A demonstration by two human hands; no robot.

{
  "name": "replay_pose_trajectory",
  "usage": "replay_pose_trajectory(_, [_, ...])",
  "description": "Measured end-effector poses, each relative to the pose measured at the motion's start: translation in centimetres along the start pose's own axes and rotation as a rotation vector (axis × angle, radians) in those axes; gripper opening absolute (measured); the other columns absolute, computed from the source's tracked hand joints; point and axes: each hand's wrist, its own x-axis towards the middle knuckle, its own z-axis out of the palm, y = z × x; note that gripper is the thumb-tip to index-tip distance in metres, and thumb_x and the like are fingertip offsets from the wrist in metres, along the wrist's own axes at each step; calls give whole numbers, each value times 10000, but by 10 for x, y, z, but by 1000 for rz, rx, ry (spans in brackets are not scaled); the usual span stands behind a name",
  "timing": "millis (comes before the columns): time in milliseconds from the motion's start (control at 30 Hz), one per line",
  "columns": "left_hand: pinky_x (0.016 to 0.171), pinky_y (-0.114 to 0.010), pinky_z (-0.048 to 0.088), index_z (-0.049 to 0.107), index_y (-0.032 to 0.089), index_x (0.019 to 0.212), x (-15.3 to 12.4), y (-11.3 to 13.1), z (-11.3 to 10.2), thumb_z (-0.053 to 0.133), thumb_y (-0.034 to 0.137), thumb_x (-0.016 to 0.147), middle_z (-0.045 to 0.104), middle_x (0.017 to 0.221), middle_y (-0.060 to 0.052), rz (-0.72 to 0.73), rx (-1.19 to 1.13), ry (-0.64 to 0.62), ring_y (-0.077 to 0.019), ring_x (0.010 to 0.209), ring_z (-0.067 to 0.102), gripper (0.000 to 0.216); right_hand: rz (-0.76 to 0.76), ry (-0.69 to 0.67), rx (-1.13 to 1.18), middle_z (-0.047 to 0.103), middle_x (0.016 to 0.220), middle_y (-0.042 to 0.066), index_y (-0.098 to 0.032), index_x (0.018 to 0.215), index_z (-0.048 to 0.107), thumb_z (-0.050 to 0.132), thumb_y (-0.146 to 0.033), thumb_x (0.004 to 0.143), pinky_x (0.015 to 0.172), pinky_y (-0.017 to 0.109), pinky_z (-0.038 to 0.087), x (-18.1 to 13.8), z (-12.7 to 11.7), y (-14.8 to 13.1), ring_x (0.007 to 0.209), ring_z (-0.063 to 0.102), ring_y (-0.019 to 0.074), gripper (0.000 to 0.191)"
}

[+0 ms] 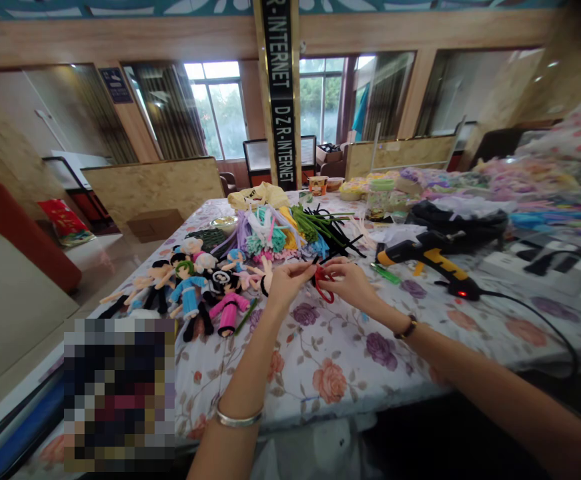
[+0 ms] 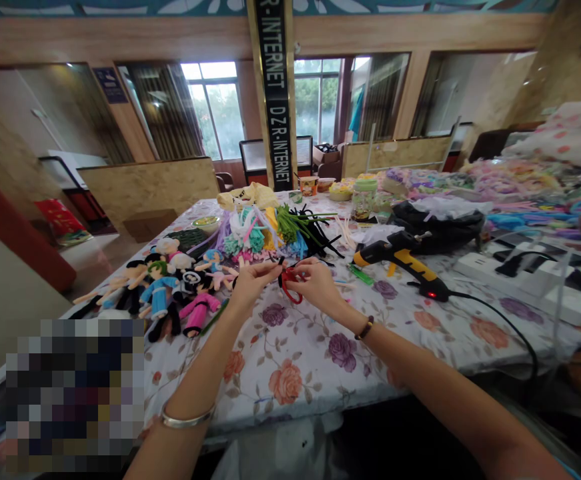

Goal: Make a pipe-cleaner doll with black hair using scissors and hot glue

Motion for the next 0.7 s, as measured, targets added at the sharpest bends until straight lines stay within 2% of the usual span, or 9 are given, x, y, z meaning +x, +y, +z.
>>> replay_pose_trajectory(100, [763,-331,491,746,161,755,0,-1,-1,781,335,533,725,742,-66,22,51,27,-174,687,635,284,-15,-19,-32,671,885,81,-170,704,682,702,-337,651,728,339,468,-2,0,-5,814,609,219,175])
replay_pose_trajectory(267, [794,-342,476,746,178,736,0,1,-4,754,329,587,730,773,-69,53,55,108,-200,768,638,212,19,-89,59,692,803,66,-170,757,672,693,-433,673,637,301,468,-2,-2,-10,707,617,197,276])
replay_pose_trajectory(367, [816,-349,467,748,185,728,0,3,-4,736,306,621,731,799,-76,53,75,129,-220,838,631,161,24,-84,149,687,737,63,-164,728,660,639,-497,715,551,273,454,-2,-1,-10,622,601,173,335])
replay_pose_trajectory(467, [817,-347,463,748,184,718,0,4,-4,740,314,614,731,796,-75,57,58,121,-220,840,628,166,78,-15,217,673,654,59,-161,667,645,547,-556,773,500,264,446,-3,-2,-10,554,584,160,421])
replay_pose_trajectory(533, [810,-333,462,745,176,712,0,4,-4,750,336,592,728,764,-67,53,26,116,-205,805,631,200,119,76,330,686,695,73,-162,577,597,507,-572,794,540,270,482,-2,-2,-10,597,611,166,473])
replay_pose_trajectory(600, [796,-315,463,741,163,704,1,4,-5,766,343,560,720,719,-58,41,-11,111,-181,751,631,232,185,100,526,694,753,80,-167,530,535,535,-562,783,600,286,520,0,-3,-9,660,638,176,469])
replay_pose_trajectory(700, [741,-303,472,735,151,700,1,3,-7,788,351,520,701,660,-48,-1,-55,106,-163,669,625,274,370,-97,765,687,725,69,-166,627,573,596,-468,779,650,326,547,4,1,-4,650,645,171,339])
